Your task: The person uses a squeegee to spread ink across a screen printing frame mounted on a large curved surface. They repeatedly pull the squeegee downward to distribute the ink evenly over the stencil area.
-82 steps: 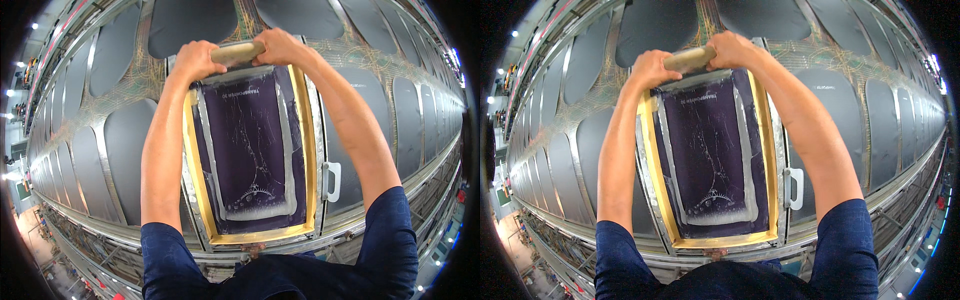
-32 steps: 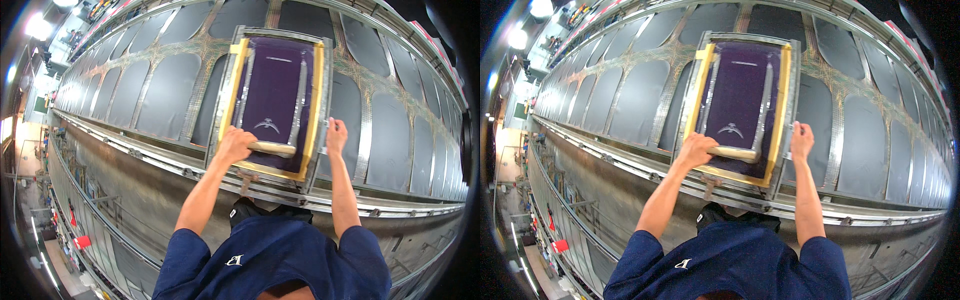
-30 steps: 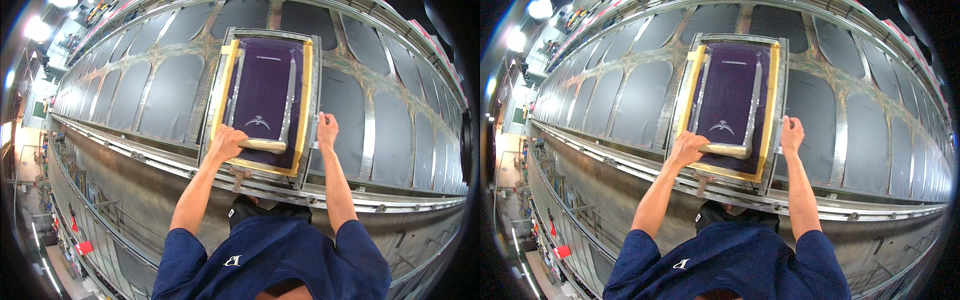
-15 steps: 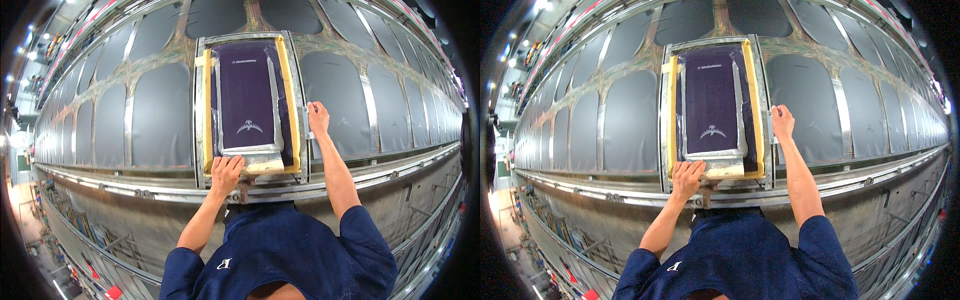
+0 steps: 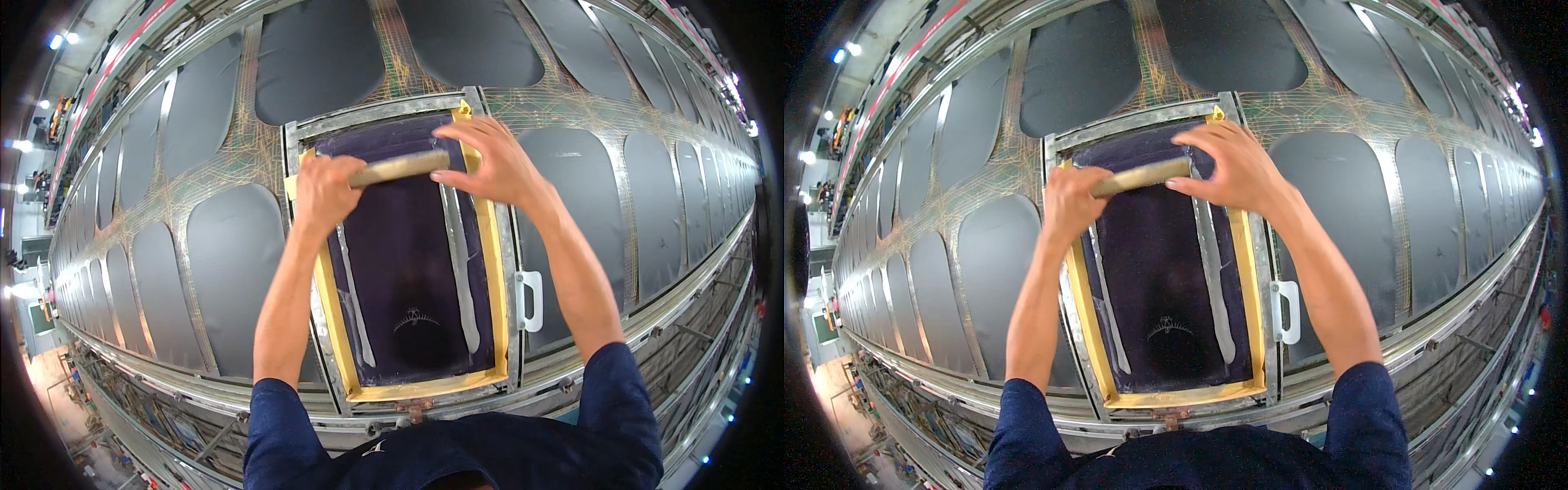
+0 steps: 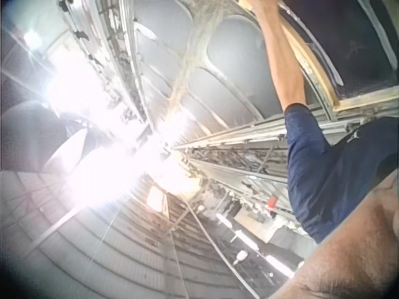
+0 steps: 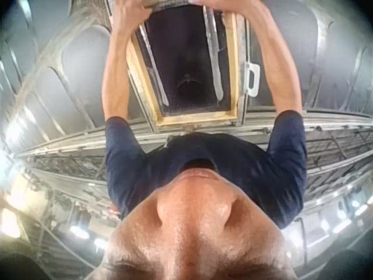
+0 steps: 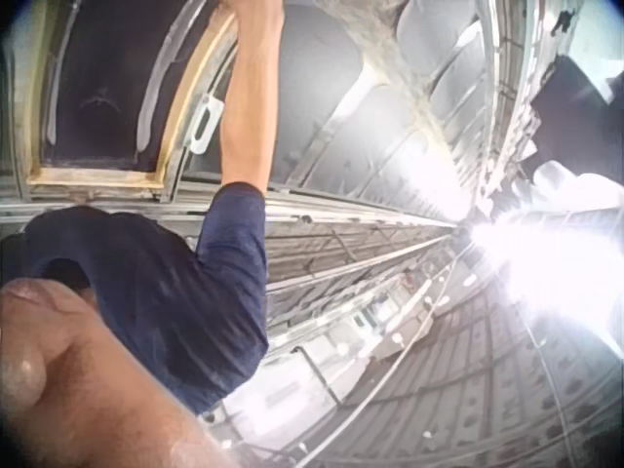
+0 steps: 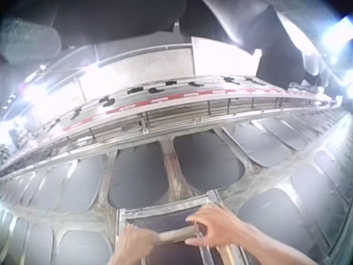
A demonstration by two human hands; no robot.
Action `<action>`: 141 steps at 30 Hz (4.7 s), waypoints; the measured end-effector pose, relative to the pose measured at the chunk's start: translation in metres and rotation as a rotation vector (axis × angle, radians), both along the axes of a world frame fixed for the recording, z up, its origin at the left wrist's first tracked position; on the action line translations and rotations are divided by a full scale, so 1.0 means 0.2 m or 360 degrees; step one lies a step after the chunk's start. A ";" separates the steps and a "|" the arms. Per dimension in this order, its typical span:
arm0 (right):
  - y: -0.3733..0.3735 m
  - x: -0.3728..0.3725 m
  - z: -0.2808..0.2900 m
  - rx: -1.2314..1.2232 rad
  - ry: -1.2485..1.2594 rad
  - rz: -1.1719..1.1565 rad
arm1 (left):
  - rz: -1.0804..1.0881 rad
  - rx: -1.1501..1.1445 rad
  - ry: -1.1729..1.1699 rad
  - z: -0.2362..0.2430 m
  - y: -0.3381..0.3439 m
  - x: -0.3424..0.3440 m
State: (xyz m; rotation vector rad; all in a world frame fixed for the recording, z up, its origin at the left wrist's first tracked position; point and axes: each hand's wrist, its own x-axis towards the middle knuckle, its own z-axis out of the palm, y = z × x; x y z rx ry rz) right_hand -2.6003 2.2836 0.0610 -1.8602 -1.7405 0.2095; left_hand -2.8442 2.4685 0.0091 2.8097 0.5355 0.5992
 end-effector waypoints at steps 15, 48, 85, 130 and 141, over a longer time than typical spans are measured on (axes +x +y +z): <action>0.48 -0.01 -0.11 -0.0974 -0.0241 0.0003 | 0.0192 -0.0604 0.0672 0.07 0.22 0.21; 0.56 0.09 -0.10 -0.0719 -0.0153 0.0037 | 0.0174 -0.0396 0.0594 0.14 0.32 0.26; -1.11 -0.38 -0.49 -0.0330 0.0330 -0.1562 | 0.0109 -0.0143 0.0396 0.07 -1.46 -0.91; 0.51 -1.73 -0.20 0.0105 0.0194 -0.0573 | 0.0005 0.0196 -0.0093 -0.15 0.88 -1.73; 1.70 -1.47 -0.15 -0.0797 -0.0136 0.0180 | 0.0174 -0.0486 0.0621 0.12 1.42 -1.30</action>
